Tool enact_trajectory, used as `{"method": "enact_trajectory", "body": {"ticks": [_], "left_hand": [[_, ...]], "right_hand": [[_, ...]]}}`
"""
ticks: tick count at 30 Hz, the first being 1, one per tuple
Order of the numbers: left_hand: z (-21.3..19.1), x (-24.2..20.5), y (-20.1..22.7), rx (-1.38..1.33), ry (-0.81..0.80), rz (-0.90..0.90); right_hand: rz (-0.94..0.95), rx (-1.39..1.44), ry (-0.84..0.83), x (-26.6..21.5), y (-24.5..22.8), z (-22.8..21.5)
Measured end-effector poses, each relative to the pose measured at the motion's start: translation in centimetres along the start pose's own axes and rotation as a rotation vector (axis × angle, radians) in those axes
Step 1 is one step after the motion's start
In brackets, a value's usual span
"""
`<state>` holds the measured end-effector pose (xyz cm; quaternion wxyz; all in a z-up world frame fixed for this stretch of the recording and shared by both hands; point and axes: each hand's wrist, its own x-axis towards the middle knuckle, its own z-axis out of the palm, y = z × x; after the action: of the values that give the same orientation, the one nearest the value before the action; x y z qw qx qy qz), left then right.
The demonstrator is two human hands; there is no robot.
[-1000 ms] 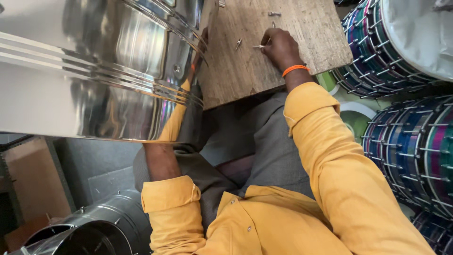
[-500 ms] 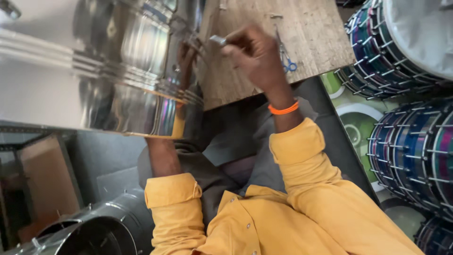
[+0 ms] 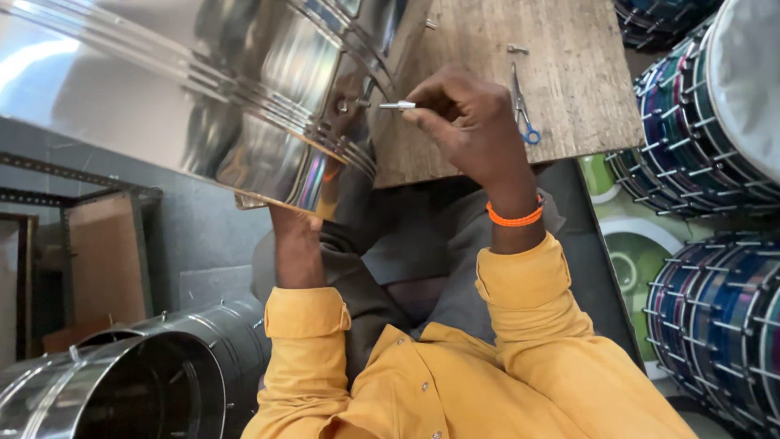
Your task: The person attaches metal lugs to a large stainless steel drum shell using a pair of pliers. They pick up each lug, position it on the shell, and use the pliers to secure it in place. The person rotates the shell periodically to access different attachment points.
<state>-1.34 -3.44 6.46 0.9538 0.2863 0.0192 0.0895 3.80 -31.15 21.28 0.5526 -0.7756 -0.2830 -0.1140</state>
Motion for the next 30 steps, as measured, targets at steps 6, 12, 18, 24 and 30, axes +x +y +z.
{"method": "enact_trajectory", "body": {"ticks": [6,12,18,24,30], "left_hand": [[4.1,0.2,0.7,0.177,-0.116,0.031],[9.7,-0.1,3.0,-0.056,-0.362,-0.091],[11.7,0.1,1.9,0.717,-0.275,0.256],[9.1,0.6,2.3,0.812,-0.240,0.471],[3.7,2.6,0.5,1.075,-0.181,0.687]], "right_hand": [[-0.099,0.176,0.133,-0.6,-1.3,1.7],[-0.197,0.073,0.181,-0.5,-2.8,3.6],[-0.309,-0.088,0.221,-0.3,-3.8,4.5],[-0.228,0.016,0.233,0.4,-3.4,5.6],[-0.178,0.109,0.179,0.8,-3.5,5.7]]}}
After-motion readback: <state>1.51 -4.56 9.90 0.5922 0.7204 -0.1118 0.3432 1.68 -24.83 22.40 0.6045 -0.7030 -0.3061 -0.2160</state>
